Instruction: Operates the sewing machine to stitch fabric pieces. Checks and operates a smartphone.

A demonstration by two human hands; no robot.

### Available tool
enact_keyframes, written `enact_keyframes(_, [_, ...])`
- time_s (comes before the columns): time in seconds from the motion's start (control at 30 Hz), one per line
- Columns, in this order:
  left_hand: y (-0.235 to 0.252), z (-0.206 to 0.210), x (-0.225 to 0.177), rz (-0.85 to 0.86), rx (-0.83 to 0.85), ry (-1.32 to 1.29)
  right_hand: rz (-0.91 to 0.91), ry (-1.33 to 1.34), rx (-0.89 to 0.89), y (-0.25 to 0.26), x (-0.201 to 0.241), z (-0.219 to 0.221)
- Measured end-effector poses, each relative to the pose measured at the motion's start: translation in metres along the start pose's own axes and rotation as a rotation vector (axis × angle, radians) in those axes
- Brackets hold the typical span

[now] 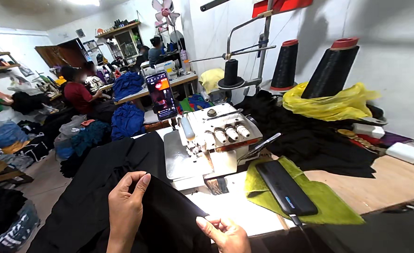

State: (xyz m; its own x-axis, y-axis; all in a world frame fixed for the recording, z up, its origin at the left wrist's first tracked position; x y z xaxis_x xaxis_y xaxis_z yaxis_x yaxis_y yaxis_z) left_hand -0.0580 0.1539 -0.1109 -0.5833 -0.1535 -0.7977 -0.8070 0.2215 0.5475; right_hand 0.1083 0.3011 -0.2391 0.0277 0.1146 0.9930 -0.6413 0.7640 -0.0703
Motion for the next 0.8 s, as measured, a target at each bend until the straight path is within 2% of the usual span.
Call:
enact_keyframes(0.13, [0.0, 0.001, 0.003, -0.012, 0.04, 0.039, -0.002, -0.013, -0.024, 0.001, 0.0, -0.003])
enact_keyframes(0.33, [-0.001, 0.002, 0.015, -0.118, 0.129, 0.112, 0.001, 0.0, -0.045, 0.003, 0.001, -0.007])
enact_keyframes(0.6, [-0.001, 0.0, 0.013, -0.112, 0.04, 0.091, -0.013, 0.03, -0.045, 0.002, 0.0, -0.007])
enact_keyframes(0.8, [-0.005, 0.001, 0.015, -0.107, 0.046, 0.067, -0.01, 0.05, -0.052, 0.002, -0.003, -0.009])
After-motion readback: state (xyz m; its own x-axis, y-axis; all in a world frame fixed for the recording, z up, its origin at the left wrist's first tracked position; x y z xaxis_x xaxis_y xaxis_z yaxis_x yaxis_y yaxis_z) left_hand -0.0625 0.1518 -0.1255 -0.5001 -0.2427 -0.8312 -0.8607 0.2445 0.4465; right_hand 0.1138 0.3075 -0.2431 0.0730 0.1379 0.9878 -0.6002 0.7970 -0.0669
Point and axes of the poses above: each hand's wrist, its own y-axis towards the middle knuckle, its own z-axis out of the palm, x = y × z, the point moved 4 cm from there along y, towards the middle knuckle, and after that the axes turned 2 degrees about -z, right-handed, at the moved point
